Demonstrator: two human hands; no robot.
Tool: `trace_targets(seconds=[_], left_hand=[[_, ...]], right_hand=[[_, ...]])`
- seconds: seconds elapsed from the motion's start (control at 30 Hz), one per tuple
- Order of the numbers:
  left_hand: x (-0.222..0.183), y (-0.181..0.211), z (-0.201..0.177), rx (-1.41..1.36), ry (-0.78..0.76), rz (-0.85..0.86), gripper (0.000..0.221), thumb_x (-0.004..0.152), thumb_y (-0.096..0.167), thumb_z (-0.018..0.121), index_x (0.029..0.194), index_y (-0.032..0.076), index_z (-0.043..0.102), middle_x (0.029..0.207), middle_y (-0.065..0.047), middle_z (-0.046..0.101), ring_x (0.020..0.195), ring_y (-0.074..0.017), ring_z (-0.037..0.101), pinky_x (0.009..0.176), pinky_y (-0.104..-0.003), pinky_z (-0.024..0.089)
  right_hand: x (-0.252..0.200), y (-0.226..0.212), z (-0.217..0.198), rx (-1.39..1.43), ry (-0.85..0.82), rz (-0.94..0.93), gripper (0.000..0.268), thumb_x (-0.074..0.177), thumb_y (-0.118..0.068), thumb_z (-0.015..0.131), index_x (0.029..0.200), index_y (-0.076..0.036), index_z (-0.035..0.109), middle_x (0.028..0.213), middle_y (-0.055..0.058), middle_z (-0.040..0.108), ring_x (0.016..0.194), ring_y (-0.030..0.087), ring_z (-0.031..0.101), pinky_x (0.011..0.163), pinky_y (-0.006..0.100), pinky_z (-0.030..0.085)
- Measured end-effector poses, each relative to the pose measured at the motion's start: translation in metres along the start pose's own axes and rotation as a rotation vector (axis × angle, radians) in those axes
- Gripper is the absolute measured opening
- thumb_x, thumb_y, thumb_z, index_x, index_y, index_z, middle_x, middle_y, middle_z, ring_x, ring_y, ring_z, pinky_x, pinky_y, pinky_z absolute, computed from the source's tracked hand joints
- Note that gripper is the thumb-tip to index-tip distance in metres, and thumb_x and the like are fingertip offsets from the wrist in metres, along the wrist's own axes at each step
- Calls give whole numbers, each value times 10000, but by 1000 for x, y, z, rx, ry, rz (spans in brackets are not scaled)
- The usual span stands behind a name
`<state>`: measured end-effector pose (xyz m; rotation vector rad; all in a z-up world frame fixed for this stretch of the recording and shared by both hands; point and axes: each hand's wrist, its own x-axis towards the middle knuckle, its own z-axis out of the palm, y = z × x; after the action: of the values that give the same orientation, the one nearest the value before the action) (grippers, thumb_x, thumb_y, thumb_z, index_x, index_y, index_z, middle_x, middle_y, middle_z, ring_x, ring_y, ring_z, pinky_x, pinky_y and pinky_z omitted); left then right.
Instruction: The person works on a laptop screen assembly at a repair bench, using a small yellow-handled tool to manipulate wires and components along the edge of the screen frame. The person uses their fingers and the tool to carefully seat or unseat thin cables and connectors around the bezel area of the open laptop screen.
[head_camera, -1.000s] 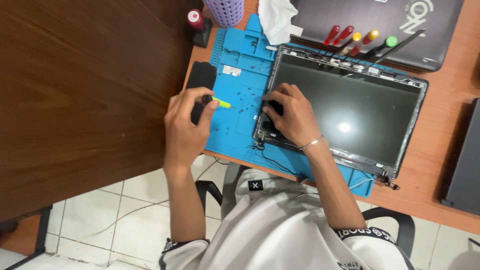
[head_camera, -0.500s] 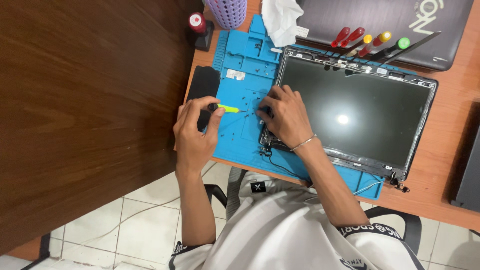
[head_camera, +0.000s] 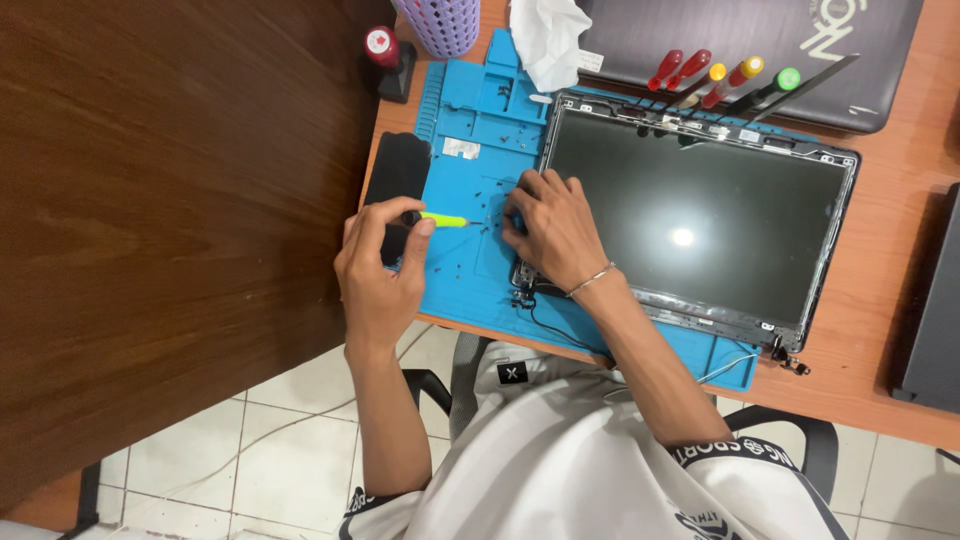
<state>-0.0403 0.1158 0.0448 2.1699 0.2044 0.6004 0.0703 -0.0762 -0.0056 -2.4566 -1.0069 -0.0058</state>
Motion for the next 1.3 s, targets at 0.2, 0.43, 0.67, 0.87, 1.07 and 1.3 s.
trace_targets(seconds=[0.2,0.43,0.67,0.87,1.07,1.3], left_hand=[[-7,4,-4,-63,54,-39,186,1027,208,715,1137,64,671,1077,-73,720,1040,-223,664,897,-352,538],[-11,23,3,-342,100,-42,185,1060,180,692,1136,24,626,939,-63,706,876,-132,694,830,-254,531],[-4,50,32,-502,-6,-5,247,1059,242,694,1127,14,626,976,-65,695,863,-136,716,818,-252,540],[5,72,58,-478,-82,37,254,1056,219,704,1147,-4,625,1031,-87,708,903,-151,731,866,-265,549],[13,94,80,-469,-150,17,183,1042,126,695,1140,-16,633,989,-87,715,891,-144,730,812,-239,544],[23,116,109,-471,-198,41,136,1030,43,696,1134,-22,637,969,-87,703,881,-142,722,811,-247,556]], right_hand=[[-9,-1,-16,330,47,41,127,787,-96,790,873,-50,709,994,81,646,832,226,604,823,374,480],[-43,25,-35,1222,-15,204,43,901,22,723,921,18,685,996,83,704,852,115,631,796,270,554],[-78,54,-46,1423,80,205,79,944,3,721,980,53,671,1039,132,669,931,174,677,864,308,590],[-97,74,-57,1416,165,229,92,953,-18,728,986,41,666,1035,118,661,929,171,683,862,312,595],[-115,92,-65,1413,230,276,82,950,-23,726,980,27,669,1033,113,670,926,171,684,855,306,587],[-133,111,-77,1397,311,313,57,952,-13,712,979,19,673,1040,112,677,924,167,693,861,305,591]])
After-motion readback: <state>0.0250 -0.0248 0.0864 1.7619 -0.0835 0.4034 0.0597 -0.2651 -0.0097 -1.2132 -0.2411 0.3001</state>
